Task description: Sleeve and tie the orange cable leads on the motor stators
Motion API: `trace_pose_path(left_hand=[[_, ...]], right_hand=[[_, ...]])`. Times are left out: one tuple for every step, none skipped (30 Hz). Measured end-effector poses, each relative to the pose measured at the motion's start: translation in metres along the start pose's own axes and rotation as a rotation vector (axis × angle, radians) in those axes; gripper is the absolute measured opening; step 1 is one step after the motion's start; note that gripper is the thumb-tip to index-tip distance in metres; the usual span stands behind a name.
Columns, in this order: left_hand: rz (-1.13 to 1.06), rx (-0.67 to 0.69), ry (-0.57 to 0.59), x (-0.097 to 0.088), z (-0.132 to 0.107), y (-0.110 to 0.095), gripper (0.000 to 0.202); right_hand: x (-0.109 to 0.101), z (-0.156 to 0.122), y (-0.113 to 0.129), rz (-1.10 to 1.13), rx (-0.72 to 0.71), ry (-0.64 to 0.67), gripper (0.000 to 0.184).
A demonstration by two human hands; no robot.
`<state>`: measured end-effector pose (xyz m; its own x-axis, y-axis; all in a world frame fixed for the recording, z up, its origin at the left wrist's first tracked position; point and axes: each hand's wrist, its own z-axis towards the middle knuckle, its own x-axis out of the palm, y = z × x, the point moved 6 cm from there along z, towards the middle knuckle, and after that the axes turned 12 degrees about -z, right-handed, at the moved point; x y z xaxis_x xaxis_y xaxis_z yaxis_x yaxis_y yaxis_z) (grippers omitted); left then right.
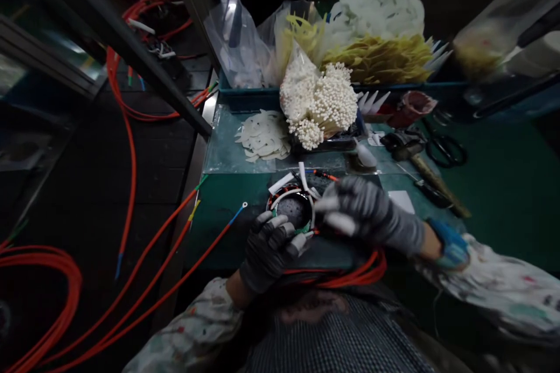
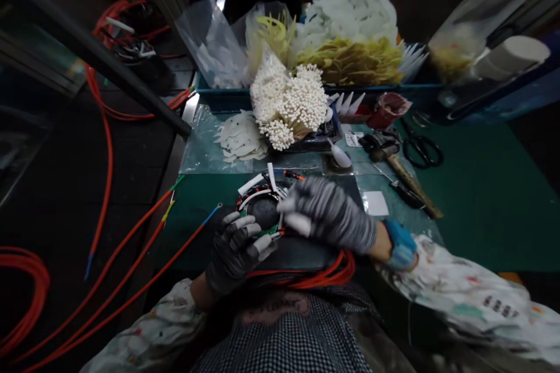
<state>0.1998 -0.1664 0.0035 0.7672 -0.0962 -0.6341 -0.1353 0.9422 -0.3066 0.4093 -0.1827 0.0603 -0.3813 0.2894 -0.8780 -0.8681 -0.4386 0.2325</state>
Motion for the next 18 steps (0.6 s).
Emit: trace_pose_path(left_hand=[[0.003,-0.024,-0.03,0.002,0.0,0.0,0.028],[0.003,-0.047,-0.044,0.004,0.0,0.001,0.029],[-0.002,-0.068,-0.039,0.006,0.0,0.001,0.029],[-0.011,-0.089,-0.022,0.009,0.0,0.002,0.029],[-0.023,-0.104,-0.004,0.011,-0.001,0.003,0.028],[-0.033,-0.115,0.007,0.012,-0.001,0.004,0.026],[-0.042,-0.12,0.007,0.012,-0.002,0.005,0.024],[-0.048,-0.119,-0.001,0.012,-0.002,0.005,0.021],[-0.051,-0.116,-0.012,0.011,-0.003,0.006,0.019],[-0.055,-0.114,-0.017,0.011,-0.003,0.006,0.017],[-0.06,-0.115,-0.012,0.011,-0.003,0.007,0.016],[-0.064,-0.12,-0.003,0.011,-0.003,0.008,0.016],[-0.067,-0.122,0.007,0.012,-0.002,0.008,0.017],[-0.069,-0.123,0.015,0.012,-0.002,0.009,0.017],[-0.072,-0.122,0.021,0.013,-0.002,0.009,0.018],[-0.077,-0.122,0.026,0.013,-0.001,0.009,0.017],[-0.085,-0.125,0.033,0.014,-0.001,0.01,0.017],[-0.095,-0.132,0.049,0.015,-0.001,0.011,0.016]], right_hand=[[-0.012,0.006,-0.024,-0.064,0.098,-0.119,0.019],[-0.024,0.01,-0.047,-0.177,0.212,-0.242,0.018],[-0.032,0.013,-0.066,-0.304,0.292,-0.309,0.016],[-0.037,0.016,-0.081,-0.416,0.345,-0.35,0.017],[-0.038,0.019,-0.092,-0.498,0.367,-0.365,0.021],[-0.036,0.023,-0.1,-0.549,0.367,-0.361,0.026],[-0.033,0.026,-0.105,-0.572,0.363,-0.354,0.031],[-0.029,0.03,-0.108,-0.576,0.366,-0.343,0.033],[-0.025,0.033,-0.11,-0.578,0.372,-0.337,0.034],[-0.022,0.036,-0.111,-0.578,0.386,-0.332,0.032],[-0.02,0.038,-0.112,-0.569,0.407,-0.323,0.028],[-0.018,0.04,-0.111,-0.545,0.417,-0.32,0.024],[-0.018,0.041,-0.11,-0.51,0.414,-0.321,0.02],[-0.019,0.041,-0.109,-0.468,0.396,-0.326,0.018],[-0.021,0.041,-0.106,-0.423,0.372,-0.332,0.015],[-0.024,0.04,-0.104,-0.379,0.346,-0.333,0.013],[-0.026,0.038,-0.103,-0.351,0.323,-0.332,0.014],[-0.028,0.037,-0.102,-0.351,0.308,-0.326,0.018]])
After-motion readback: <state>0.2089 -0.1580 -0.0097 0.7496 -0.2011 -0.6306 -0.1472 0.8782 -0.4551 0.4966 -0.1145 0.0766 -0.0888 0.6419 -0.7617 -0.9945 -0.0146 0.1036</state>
